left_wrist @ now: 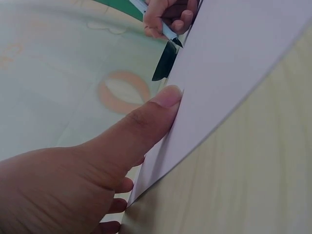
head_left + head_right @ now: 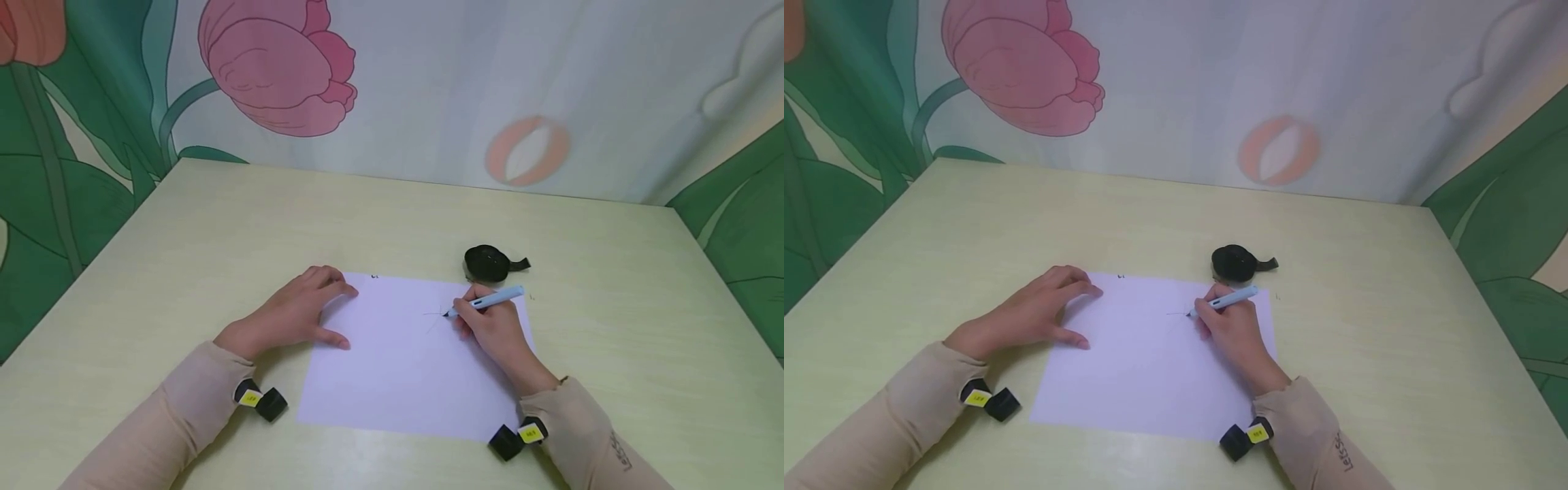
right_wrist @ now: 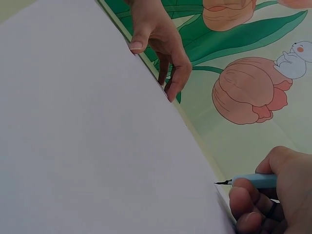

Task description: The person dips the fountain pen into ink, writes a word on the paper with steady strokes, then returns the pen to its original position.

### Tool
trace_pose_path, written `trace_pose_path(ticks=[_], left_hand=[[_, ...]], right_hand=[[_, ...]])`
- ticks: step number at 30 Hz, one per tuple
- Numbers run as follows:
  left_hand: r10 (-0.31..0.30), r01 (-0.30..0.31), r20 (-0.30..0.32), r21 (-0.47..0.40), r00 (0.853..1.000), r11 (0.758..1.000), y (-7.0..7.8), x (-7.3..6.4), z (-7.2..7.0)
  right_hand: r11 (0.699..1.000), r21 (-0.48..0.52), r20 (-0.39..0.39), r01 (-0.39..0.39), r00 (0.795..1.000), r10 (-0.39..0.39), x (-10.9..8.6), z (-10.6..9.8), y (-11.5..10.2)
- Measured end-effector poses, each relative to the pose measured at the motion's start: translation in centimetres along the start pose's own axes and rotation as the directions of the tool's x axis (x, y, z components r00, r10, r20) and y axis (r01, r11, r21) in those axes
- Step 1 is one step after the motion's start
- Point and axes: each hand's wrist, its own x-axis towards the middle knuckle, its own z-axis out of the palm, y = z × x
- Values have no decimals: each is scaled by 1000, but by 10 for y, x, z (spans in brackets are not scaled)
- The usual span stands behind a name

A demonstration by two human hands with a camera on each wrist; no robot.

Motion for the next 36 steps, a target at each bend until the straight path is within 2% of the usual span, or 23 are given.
trace_pose_path(ticks=[22,36], left_hand=[[8,-8,-3,7,1000,1000,-1,0,0],[13,-13,-5,2,1000,1000,-3,1,1]], right_hand=[[999,-27,-5,-31,1000,31,-3,-4,-1],[997,-41,18,-62,998,63,-4,-9,-3]])
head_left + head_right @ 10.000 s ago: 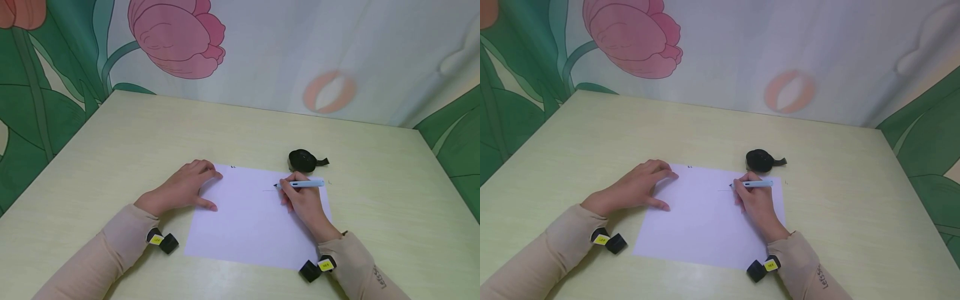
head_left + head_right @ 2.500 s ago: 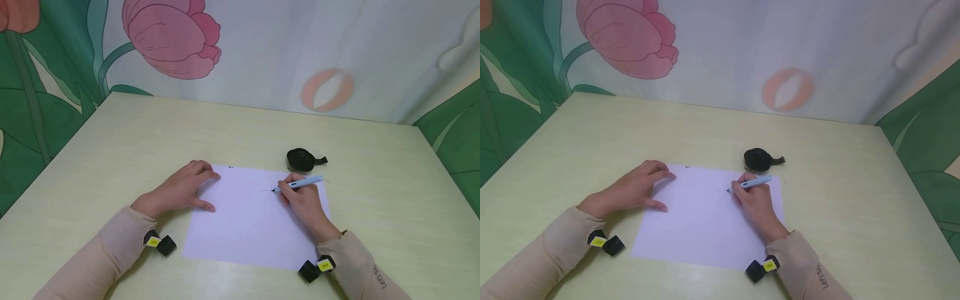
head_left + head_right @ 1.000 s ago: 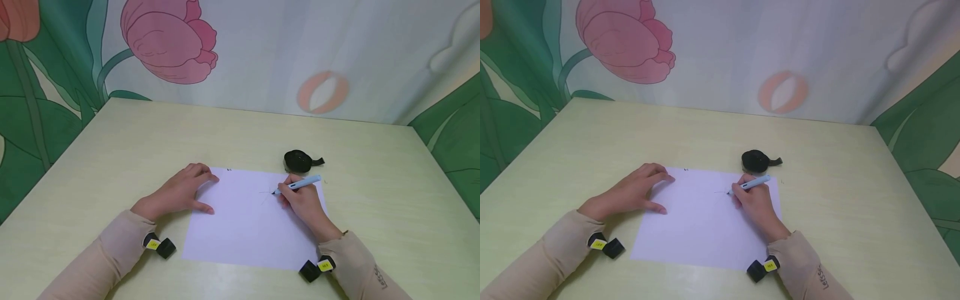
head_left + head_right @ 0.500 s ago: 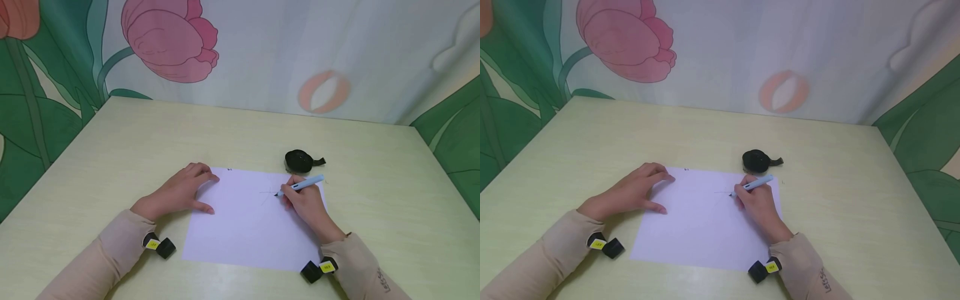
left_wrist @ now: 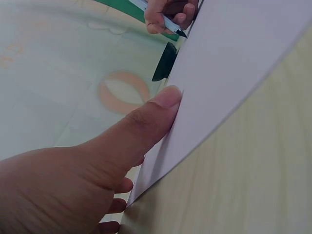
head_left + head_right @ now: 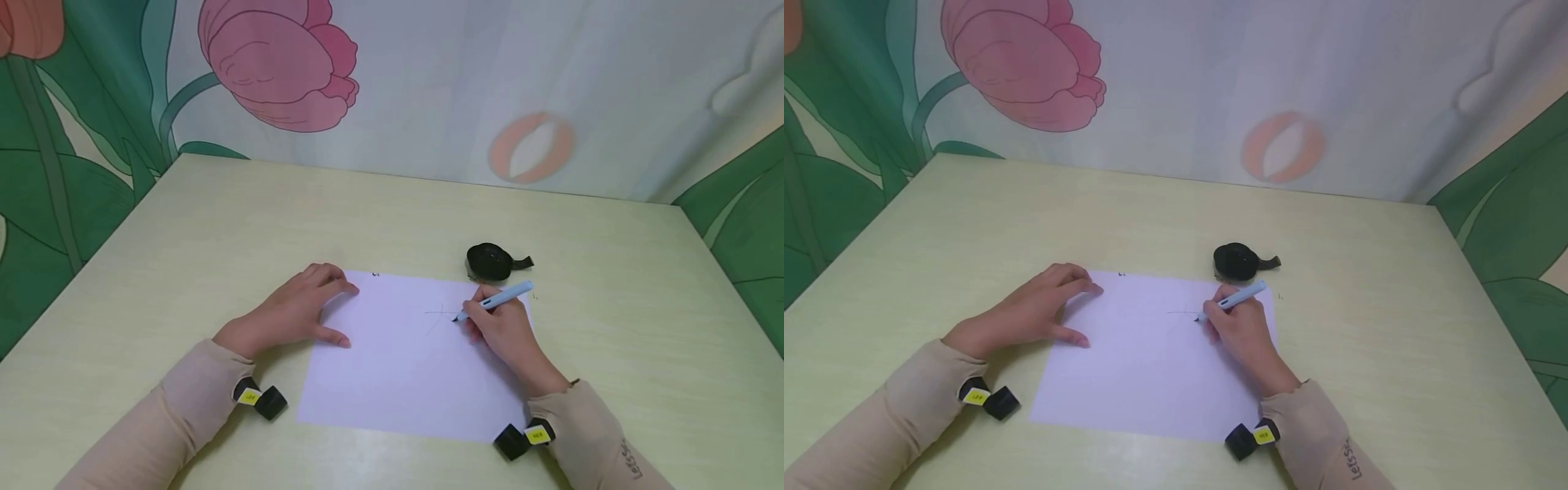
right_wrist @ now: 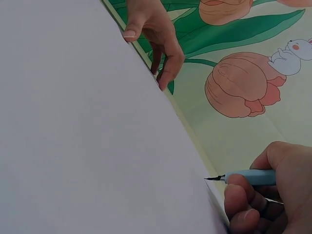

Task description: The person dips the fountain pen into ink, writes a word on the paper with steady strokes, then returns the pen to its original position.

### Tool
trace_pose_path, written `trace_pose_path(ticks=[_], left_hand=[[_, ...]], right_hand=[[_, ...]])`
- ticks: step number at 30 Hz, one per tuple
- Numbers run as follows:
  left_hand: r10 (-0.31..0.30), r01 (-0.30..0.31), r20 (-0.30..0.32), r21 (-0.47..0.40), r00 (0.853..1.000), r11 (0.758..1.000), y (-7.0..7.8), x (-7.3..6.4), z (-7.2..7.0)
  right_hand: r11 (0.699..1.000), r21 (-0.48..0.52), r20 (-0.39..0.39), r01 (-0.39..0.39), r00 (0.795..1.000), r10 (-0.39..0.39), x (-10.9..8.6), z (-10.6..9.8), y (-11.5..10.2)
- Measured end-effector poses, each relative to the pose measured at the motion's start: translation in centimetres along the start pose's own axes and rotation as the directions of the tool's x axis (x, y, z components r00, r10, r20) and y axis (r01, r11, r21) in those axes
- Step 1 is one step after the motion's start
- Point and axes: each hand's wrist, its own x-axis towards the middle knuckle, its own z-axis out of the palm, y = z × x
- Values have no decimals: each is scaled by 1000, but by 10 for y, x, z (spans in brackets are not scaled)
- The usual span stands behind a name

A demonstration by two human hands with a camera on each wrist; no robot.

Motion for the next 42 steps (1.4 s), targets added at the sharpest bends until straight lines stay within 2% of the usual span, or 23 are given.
trace_pose_path(ticks=[28,42], left_hand=[[0,0,1,0,1000,1000,2,-1,-1],[-7,7,4,-4,1000,1000,0,-1,0]], right_hand=[[996,-83,53,-13,998,17,2,-10,0],[996,-81,66,-37,997,43,2,-12,-1]])
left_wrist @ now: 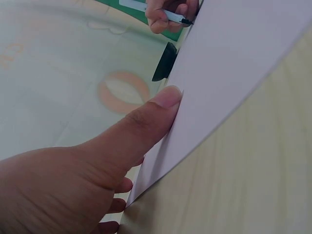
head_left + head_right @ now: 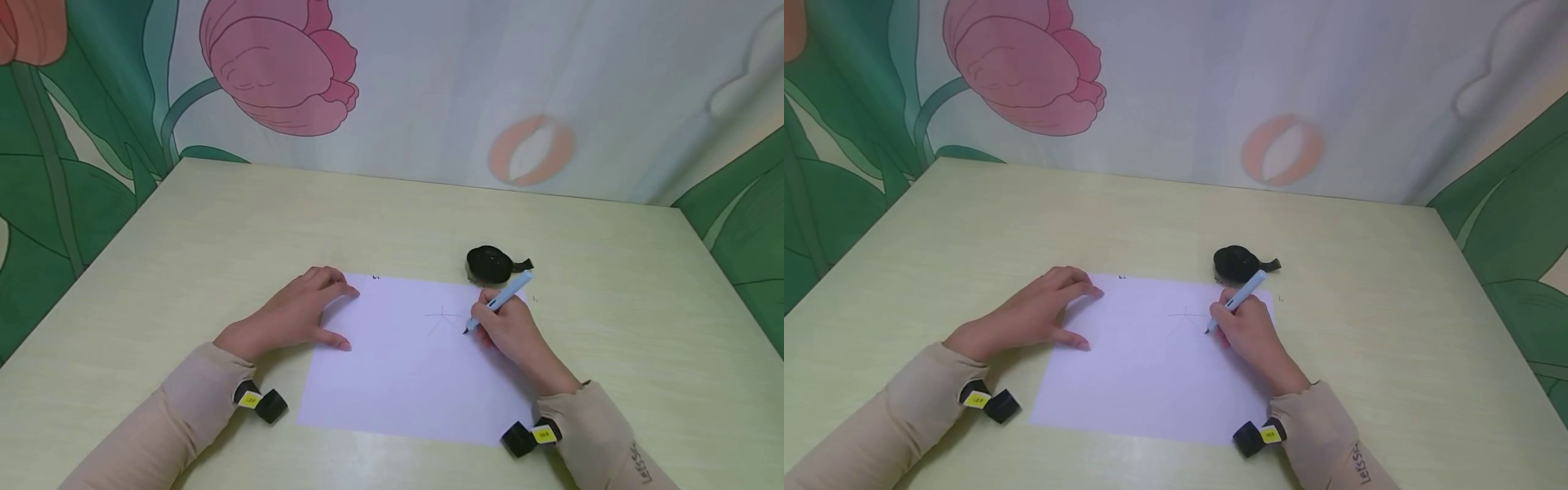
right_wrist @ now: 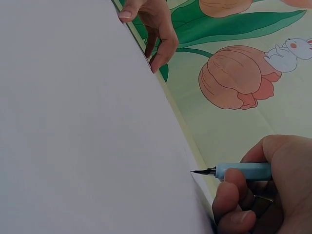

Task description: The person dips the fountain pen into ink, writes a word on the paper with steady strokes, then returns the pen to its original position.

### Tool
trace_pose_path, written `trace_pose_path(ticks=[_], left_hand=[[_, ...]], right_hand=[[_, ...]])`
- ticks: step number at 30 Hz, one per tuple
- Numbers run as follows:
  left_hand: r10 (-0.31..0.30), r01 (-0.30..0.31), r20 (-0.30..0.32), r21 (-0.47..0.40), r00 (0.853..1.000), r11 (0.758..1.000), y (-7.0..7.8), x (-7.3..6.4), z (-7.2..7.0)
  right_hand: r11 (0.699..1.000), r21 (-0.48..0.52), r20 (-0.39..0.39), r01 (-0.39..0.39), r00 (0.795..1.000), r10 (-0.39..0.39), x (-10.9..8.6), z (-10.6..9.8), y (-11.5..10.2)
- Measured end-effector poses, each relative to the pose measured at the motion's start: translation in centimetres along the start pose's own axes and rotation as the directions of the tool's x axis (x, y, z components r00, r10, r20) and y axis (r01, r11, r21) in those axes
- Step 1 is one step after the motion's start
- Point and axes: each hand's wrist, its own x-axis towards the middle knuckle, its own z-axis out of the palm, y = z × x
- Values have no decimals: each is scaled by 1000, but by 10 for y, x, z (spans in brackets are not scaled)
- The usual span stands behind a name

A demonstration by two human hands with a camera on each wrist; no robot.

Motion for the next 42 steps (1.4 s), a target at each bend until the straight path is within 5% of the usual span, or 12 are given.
trace_pose_path(ticks=[42], left_hand=[[1,-1,4,8,1000,1000,2,0,-1]], right_hand=[[1000,-5,27,-24,999,24,2,-4,4]])
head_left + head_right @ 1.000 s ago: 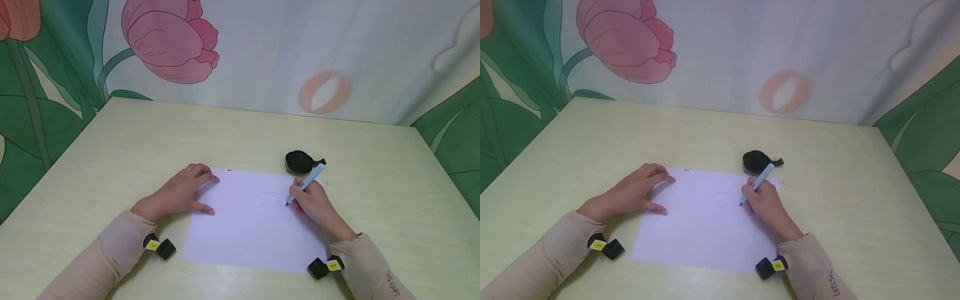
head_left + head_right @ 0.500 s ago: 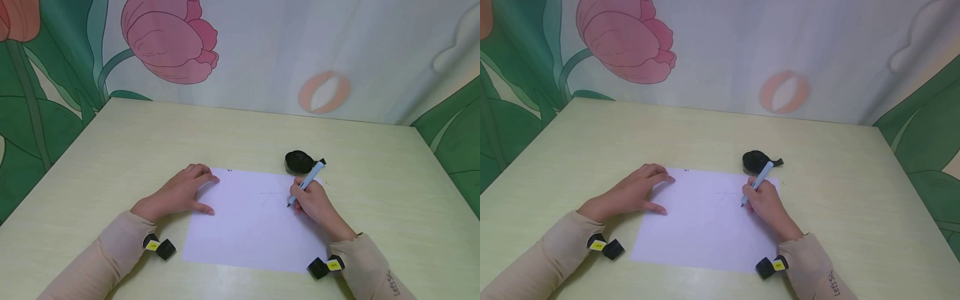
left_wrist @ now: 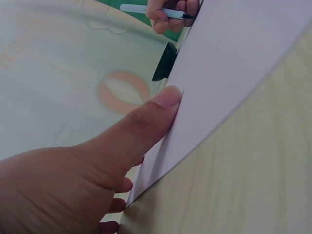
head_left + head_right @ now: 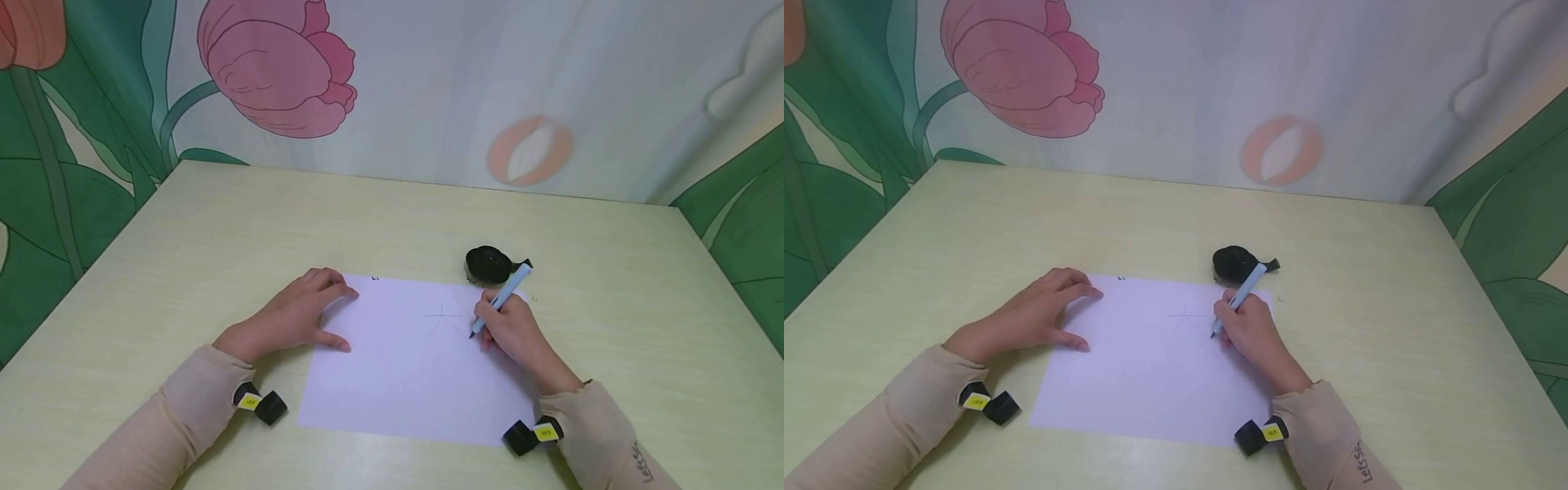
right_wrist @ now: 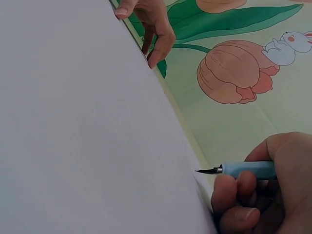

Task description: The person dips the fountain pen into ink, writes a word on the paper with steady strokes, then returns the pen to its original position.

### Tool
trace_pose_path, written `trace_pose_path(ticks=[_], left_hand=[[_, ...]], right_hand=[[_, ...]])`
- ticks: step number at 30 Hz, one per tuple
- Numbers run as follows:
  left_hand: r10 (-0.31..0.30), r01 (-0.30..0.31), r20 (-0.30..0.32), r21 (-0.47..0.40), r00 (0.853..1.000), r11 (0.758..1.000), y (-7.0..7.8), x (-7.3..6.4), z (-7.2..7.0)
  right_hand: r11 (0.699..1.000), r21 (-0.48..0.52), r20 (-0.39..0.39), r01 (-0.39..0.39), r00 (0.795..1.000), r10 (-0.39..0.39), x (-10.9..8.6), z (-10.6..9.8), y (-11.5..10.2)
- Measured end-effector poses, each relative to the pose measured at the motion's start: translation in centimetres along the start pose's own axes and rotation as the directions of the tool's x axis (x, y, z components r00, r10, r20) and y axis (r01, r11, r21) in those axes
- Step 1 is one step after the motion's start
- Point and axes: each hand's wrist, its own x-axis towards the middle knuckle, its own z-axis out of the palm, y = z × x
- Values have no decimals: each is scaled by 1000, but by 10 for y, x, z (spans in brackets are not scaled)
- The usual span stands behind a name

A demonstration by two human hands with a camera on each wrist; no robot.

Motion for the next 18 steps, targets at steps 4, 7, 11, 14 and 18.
trace_pose_path(ticks=[4,7,11,14,18], left_hand=[[0,0,1,-1,1000,1000,1,0,-1],[-1,1,2,2,1000,1000,1,0,-1],[-1,1,1,6,1000,1000,1,0,-1],[0,0,2,7,1000,1000,2,0,-1],[-2,2,2,2,1000,1000,2,0,0]], right_hand=[[1000,11,7,-18,1000,18,1,0,2],[999,38,13,-30,999,29,1,-1,2],[995,83,22,-48,999,47,1,-2,0],[993,103,21,-59,998,57,1,-2,0],[990,128,26,-63,998,60,3,-1,3]])
